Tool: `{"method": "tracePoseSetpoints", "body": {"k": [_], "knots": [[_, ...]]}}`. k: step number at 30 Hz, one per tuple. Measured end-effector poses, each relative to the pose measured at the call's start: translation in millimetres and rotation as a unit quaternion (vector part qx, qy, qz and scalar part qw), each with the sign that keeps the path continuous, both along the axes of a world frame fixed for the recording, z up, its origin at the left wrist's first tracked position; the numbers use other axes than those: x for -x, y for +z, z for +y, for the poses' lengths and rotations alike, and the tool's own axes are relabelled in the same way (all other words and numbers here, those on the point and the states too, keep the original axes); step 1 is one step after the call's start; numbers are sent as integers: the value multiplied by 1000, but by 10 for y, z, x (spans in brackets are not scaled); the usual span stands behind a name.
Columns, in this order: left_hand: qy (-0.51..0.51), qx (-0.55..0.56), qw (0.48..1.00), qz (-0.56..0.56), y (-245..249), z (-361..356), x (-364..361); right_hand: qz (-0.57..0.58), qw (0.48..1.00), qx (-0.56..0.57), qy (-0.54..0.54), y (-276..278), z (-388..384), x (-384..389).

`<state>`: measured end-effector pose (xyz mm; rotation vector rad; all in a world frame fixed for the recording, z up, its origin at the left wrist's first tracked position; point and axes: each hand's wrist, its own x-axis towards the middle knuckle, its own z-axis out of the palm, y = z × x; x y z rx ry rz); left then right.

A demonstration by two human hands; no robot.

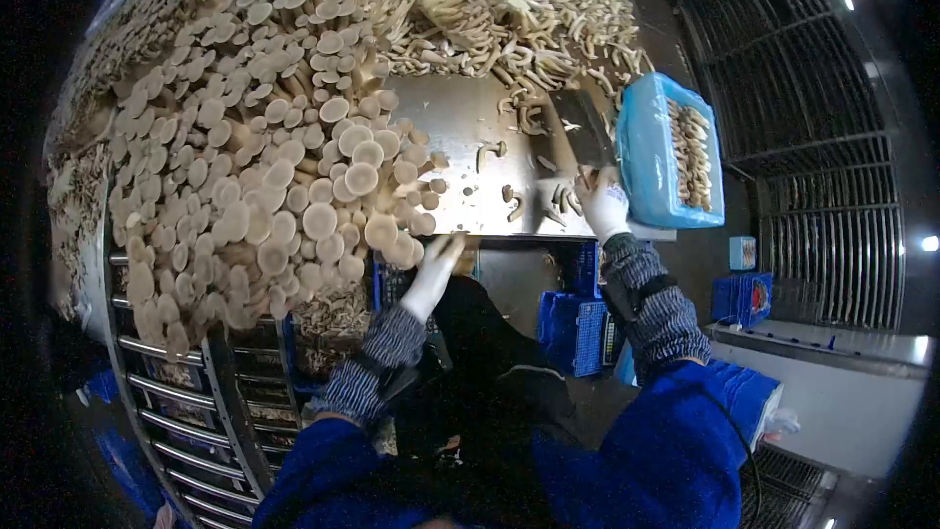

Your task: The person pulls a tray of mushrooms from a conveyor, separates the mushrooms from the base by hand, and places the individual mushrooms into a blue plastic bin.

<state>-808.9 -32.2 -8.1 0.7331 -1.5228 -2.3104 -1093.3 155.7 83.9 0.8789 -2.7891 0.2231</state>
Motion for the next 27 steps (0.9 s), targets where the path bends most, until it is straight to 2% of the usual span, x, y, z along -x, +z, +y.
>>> {"method": "tracePoseSetpoints", "body": {"k": [1,2,3,4,5,6,7,8,9,10,11,12,13,14,16,17,18,19,20,21,22,23,24,25,26,27], "knots": [[-18,-133,991,-31,-95,59,-338,38,999,30,22,-16,-1,-139],[-38,-259,963,-61,-176,23,-697,29,998,43,23,105,-113,-361],[15,-248,965,-77,-202,-20,-1020,-39,992,104,62,149,-192,-567],[69,-238,964,-93,-231,-93,-1308,-84,985,128,83,-88,-235,-603],[123,-207,962,-129,-143,-231,-1566,-35,992,62,104,-9,-406,-818],[179,-177,954,-164,-13,-378,-1808,-136,990,22,36,162,-662,-1107],[208,-105,959,-164,28,-508,-2031,-205,972,74,88,105,-822,-1221],[240,-30,957,-164,34,-654,-2256,-347,925,126,85,401,-1074,-1483],[268,-39,953,-134,-83,-811,-2471,-254,960,48,112,96,-1211,-1498],[297,-49,948,-107,-191,-923,-2686,-237,964,3,123,80,-1423,-1642],[312,3,944,-113,-173,-982,-2899,-231,965,-4,120,-144,-1567,-1661],[328,54,936,-118,-106,-1012,-3025,-154,981,-77,89,308,-1721,-1905],[367,52,920,-128,264,-928,-3026,-195,978,-16,71,634,-1765,-2061],[392,-21,911,-125,535,-826,-3026,-235,970,44,54,798,-1792,-2135],[458,-22,876,-151,374,-633,-3091,-336,929,113,103,753,-1761,-2035],[432,39,878,-203,343,-501,-3032,-251,959,98,88,201,-1827,-1936],[400,98,874,-258,272,-323,-2969,-262,956,99,86,-205,-1832,-1785],[387,133,877,-250,-464,-240,-3034,-255,953,87,138,-524,-1842,-1598],[301,223,871,-318,-45,-25,-2619,-245,948,77,190,-700,-1836,-1396],[309,145,879,-334,-363,142,-2393,-224,941,104,232,-617,-1749,-1151],[304,138,883,-329,-557,283,-2102,-203,931,132,274,-505,-1607,-838],[250,108,920,-281,-240,417,-1644,-210,919,159,294,-491,-1522,-368],[236,210,910,-269,-37,540,-1242,-219,904,187,316,-492,-1432,121],[287,191,878,-333,410,689,-703,-258,899,217,279,-391,-1316,480],[295,258,839,-377,301,741,-459,-308,887,247,239,-321,-1195,724],[293,243,819,-429,109,803,-332,-216,910,227,271,-361,-1055,905]]}}
